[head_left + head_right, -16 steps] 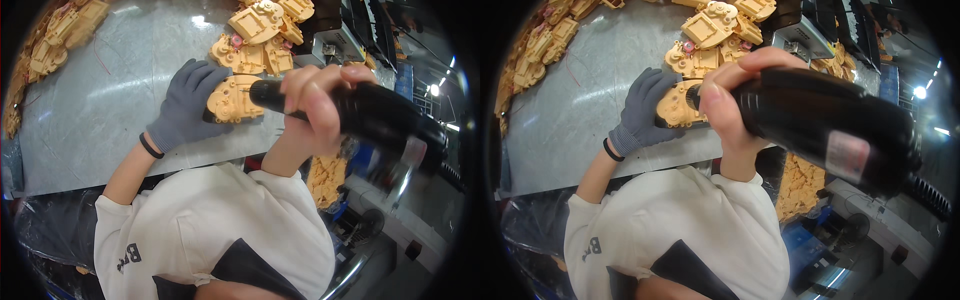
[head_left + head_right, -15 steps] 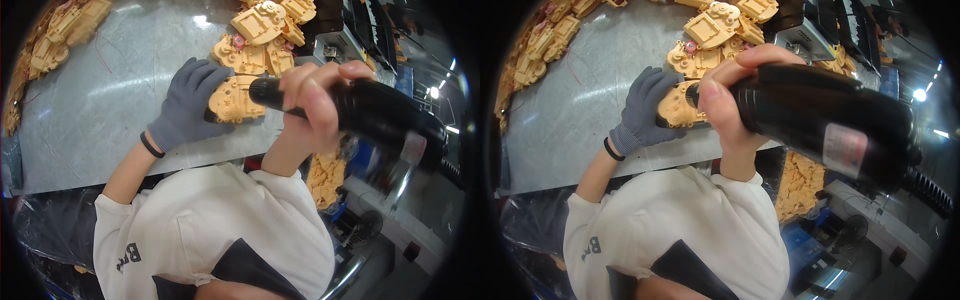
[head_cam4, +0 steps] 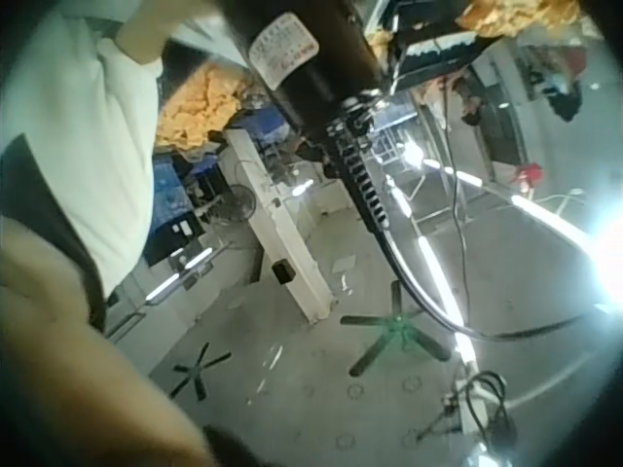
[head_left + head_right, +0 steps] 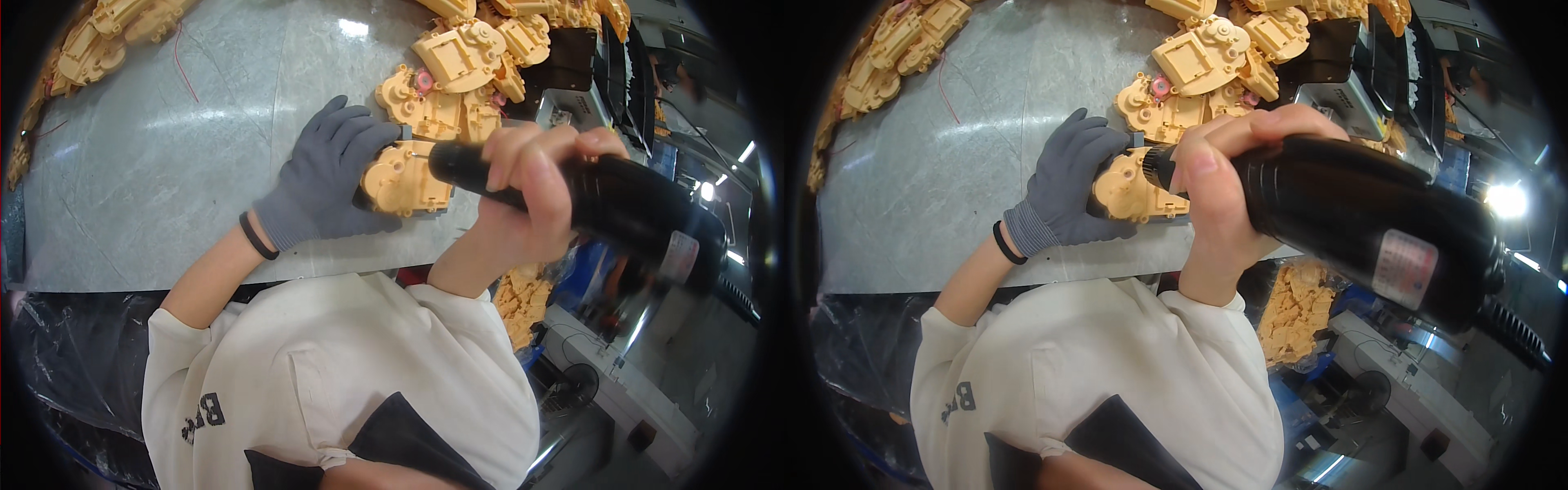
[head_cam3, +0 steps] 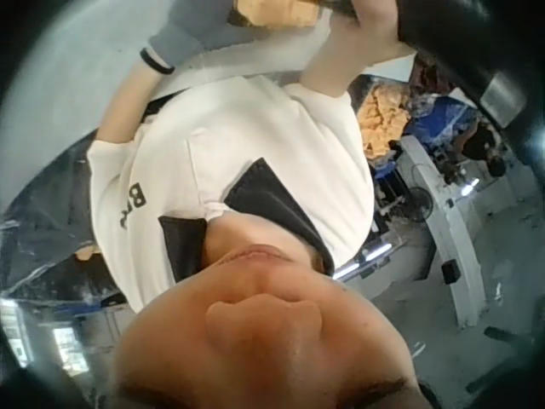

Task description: The person assembles plastic components by placing them on a jig and fastening them with an electric screwdriver, and sweeps finished parts into a storage bin.

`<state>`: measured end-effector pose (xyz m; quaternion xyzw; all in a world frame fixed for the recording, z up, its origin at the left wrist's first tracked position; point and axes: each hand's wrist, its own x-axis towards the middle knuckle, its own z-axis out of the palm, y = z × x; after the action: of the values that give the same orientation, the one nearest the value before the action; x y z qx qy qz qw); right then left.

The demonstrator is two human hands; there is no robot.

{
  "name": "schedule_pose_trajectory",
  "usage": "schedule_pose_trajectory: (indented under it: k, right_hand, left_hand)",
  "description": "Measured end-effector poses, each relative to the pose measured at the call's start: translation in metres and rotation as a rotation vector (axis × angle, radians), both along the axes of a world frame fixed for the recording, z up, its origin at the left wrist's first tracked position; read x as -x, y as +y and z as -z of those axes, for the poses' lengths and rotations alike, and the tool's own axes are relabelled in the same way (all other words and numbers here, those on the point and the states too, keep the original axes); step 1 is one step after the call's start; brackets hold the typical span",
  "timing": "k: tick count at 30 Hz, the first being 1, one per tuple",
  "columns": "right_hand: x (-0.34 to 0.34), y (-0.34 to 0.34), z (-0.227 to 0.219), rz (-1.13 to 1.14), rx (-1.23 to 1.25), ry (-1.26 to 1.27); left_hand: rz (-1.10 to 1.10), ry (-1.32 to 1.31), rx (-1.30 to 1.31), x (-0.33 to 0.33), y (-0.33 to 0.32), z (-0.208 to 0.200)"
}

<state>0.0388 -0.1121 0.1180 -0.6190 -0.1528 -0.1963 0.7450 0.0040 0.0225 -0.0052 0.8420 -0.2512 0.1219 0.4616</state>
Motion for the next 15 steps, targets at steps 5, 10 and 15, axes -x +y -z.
schedule_pose_trajectory:
  k: [5,10,15]
  right_hand:
    - [-0.0025,0.0009,0.0030,-0.034,0.062,0.092]
    - [-0.0032,0.0043,0.0071,-0.030,0.058,0.097]
    - [-0.0058,0.0025,0.0096,-0.092,0.135,0.055]
  left_hand:
    - [0.001,-0.005,-0.030,-0.0005,0.0004,0.0027]
    - [-0.007,0.039,-0.043,-0.0013,0.0011,0.0012]
    - [-0.006,0.051,-0.060,-0.0006,0.0006,0.0006]
